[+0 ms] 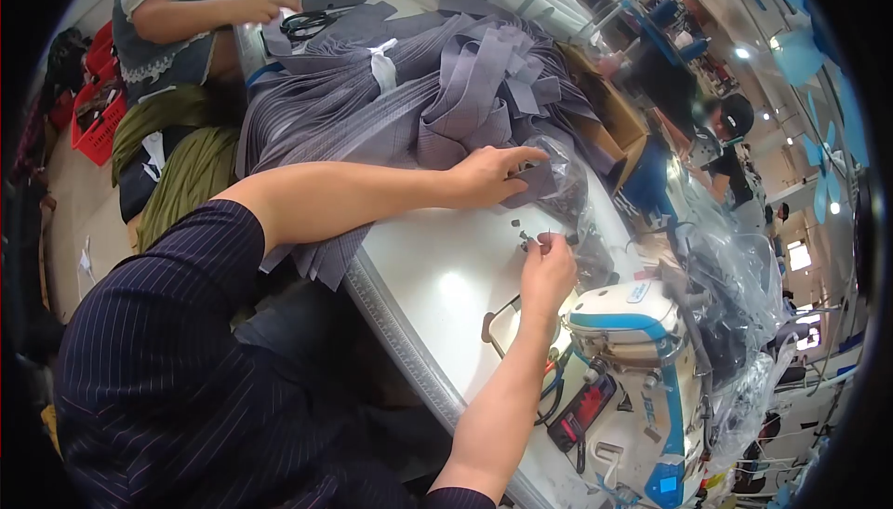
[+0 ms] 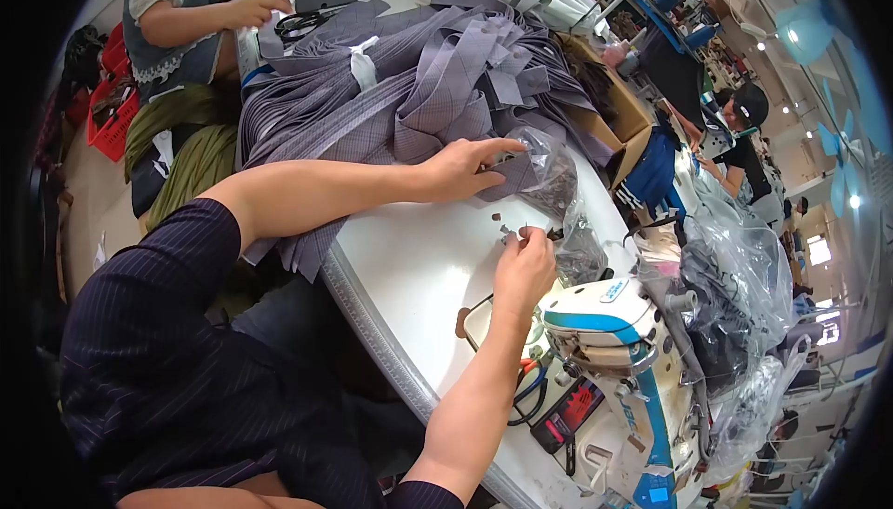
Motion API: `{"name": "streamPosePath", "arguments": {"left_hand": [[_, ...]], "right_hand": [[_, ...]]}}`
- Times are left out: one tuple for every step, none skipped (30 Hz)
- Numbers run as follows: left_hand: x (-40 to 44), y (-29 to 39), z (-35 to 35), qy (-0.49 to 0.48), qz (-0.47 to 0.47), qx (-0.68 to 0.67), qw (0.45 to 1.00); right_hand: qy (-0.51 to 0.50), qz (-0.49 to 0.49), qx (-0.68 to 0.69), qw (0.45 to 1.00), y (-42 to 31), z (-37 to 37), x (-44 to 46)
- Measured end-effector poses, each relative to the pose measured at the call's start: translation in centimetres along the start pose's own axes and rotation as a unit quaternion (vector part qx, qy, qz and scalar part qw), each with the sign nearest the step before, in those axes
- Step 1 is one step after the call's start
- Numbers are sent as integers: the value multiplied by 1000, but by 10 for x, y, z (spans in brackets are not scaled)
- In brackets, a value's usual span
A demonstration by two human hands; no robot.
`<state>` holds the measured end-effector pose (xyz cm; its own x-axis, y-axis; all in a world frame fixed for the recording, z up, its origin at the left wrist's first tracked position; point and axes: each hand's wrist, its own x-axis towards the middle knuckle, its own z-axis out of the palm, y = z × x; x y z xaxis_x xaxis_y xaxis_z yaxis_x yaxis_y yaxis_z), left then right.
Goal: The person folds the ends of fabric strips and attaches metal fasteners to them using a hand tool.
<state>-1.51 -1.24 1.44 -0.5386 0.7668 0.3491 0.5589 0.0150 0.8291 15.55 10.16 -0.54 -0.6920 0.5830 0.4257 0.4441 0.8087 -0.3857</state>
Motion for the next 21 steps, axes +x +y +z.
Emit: {"name": "streamPosePath", "arguments": {"left_hand": [[0,-2,1,1,0,-2,1000],[0,-3,3,9,13,4,1000],[0,-3,4,18,28,10,999],[0,-3,5,17,28,8,999],[-1,-4,6,16,24,-4,1000],[-2,-4,6,15,19,-15,1000],[-3,-5,7,15,20,-16,1000],[-4,-5,7,23,21,-22,999],[-4,-5,7,30,22,-28,999],[-4,-5,7,30,23,-29,999],[-4,-6,7,27,15,-40,999],[-3,-8,7,24,7,-50,998],[-2,-10,8,23,9,-51,998],[-2,-13,10,28,-1,-62,998],[-2,-11,9,34,-11,-73,997],[-1,-10,8,34,-10,-73,997],[-1,-9,6,9,-39,-83,996],[0,-8,5,-15,-68,-92,993],[1,-11,6,-15,-68,-92,993],[3,-15,8,-13,-65,-113,991],[4,-18,10,-12,-62,-135,989]], "right_hand": [[-6,-1,-7,1000,-1,0,0],[-12,-1,-14,1000,-2,0,0],[-12,-1,-16,1000,-3,1,0],[-17,3,-29,999,-5,1,0],[-21,6,-41,999,-6,2,1],[-21,6,-43,999,-7,3,1],[-20,8,-50,999,-7,4,1],[-20,10,-57,998,-8,5,1],[-18,9,-58,998,-9,6,2],[-15,6,-61,998,-9,7,2],[-12,3,-64,998,-9,8,2],[-11,3,-65,998,-9,7,2],[-13,5,-69,998,-9,7,2],[-16,8,-73,997,-9,7,2],[-15,8,-73,997,-8,8,2],[-13,4,-72,997,-7,9,2],[-11,0,-71,997,-6,10,2],[-11,0,-71,997,-6,10,2],[-8,1,-72,997,-6,10,2],[-4,1,-74,997,-6,10,2],[-4,1,-75,997,-7,9,2]]}}
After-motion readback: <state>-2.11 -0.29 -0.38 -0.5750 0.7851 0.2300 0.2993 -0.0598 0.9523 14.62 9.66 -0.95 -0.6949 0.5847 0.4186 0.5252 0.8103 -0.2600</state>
